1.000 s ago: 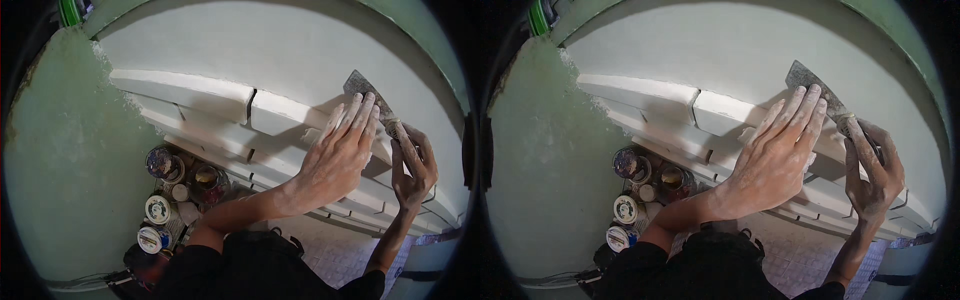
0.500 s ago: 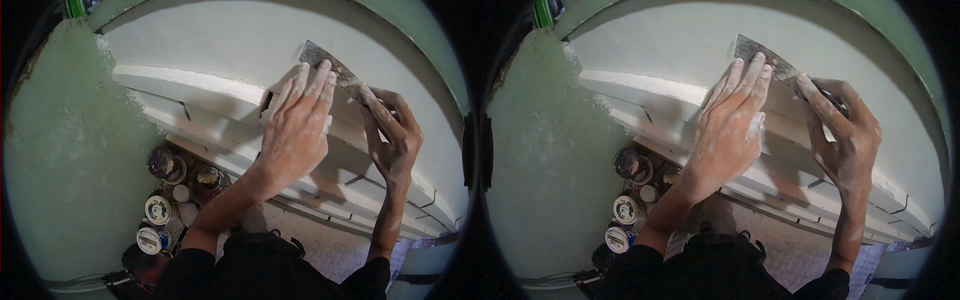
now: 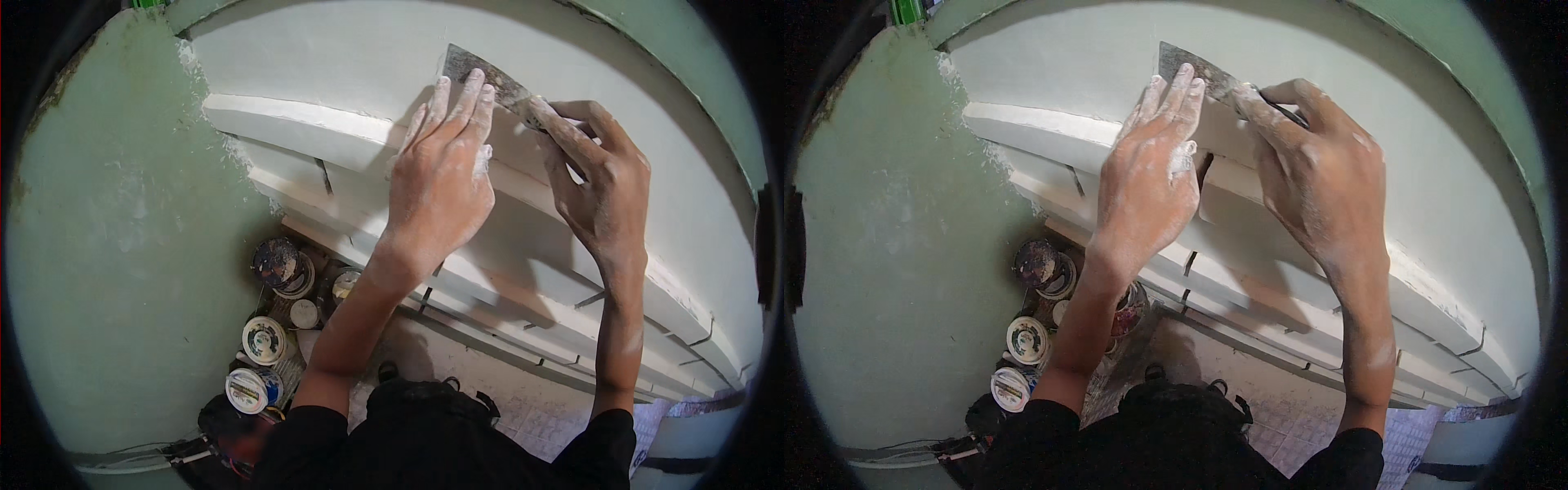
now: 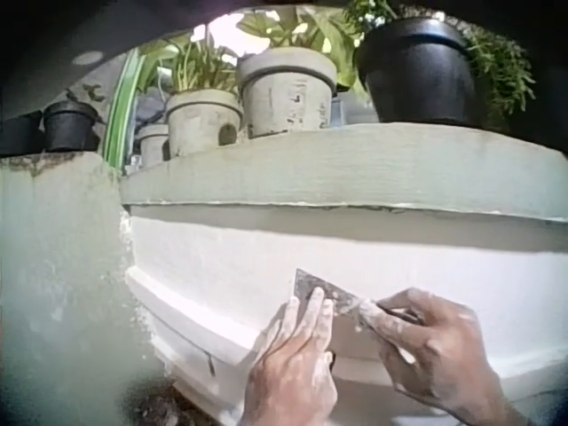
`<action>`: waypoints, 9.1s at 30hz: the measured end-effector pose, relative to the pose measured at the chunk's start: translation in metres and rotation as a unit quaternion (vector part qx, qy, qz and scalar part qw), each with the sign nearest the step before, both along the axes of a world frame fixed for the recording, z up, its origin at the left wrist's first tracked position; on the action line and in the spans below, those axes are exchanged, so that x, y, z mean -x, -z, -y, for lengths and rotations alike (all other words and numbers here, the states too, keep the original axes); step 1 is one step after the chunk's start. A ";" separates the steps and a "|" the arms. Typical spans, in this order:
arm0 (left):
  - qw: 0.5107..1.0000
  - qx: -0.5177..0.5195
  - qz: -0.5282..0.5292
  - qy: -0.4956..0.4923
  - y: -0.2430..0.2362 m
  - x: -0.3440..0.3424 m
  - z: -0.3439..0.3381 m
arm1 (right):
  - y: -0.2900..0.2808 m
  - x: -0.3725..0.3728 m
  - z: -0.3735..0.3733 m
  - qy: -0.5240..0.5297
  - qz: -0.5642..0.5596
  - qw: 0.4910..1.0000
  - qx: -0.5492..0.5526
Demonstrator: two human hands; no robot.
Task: The person is using a putty knife to apply and smooth wall filler or joint compound into gaps in a segmented wall structure.
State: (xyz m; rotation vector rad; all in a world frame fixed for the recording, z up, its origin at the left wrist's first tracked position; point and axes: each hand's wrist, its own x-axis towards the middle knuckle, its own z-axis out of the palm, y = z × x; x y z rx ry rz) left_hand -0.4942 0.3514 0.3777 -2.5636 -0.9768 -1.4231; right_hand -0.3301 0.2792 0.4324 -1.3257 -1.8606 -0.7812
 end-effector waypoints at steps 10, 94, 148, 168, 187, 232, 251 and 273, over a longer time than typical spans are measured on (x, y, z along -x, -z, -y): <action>0.991 -0.087 0.025 -0.096 0.007 0.043 -0.043 | 0.003 0.048 -0.056 -0.008 0.032 0.999 -0.004; 0.980 -0.165 -0.042 0.108 -0.037 -0.120 0.049 | -0.050 -0.135 0.078 -0.023 0.065 0.994 -0.083; 0.990 -0.053 -0.068 0.107 -0.014 -0.119 0.068 | -0.019 -0.129 0.082 -0.016 0.034 0.997 -0.067; 0.996 -0.081 -0.020 -0.027 -0.001 -0.005 -0.012 | -0.017 -0.018 -0.020 -0.124 0.049 0.990 -0.047; 0.991 0.012 -0.061 0.117 0.013 -0.066 0.053 | 0.015 -0.067 0.051 -0.021 -0.025 0.999 -0.022; 0.988 0.072 -0.099 0.091 0.021 -0.023 0.050 | 0.047 -0.033 0.032 -0.024 -0.028 0.999 -0.005; 0.999 0.004 -0.012 0.033 0.025 0.058 -0.012 | 0.041 0.049 -0.050 -0.078 -0.021 0.996 0.040; 0.997 0.035 -0.044 0.058 0.009 0.005 0.014 | 0.031 0.009 -0.004 -0.047 -0.091 0.995 0.002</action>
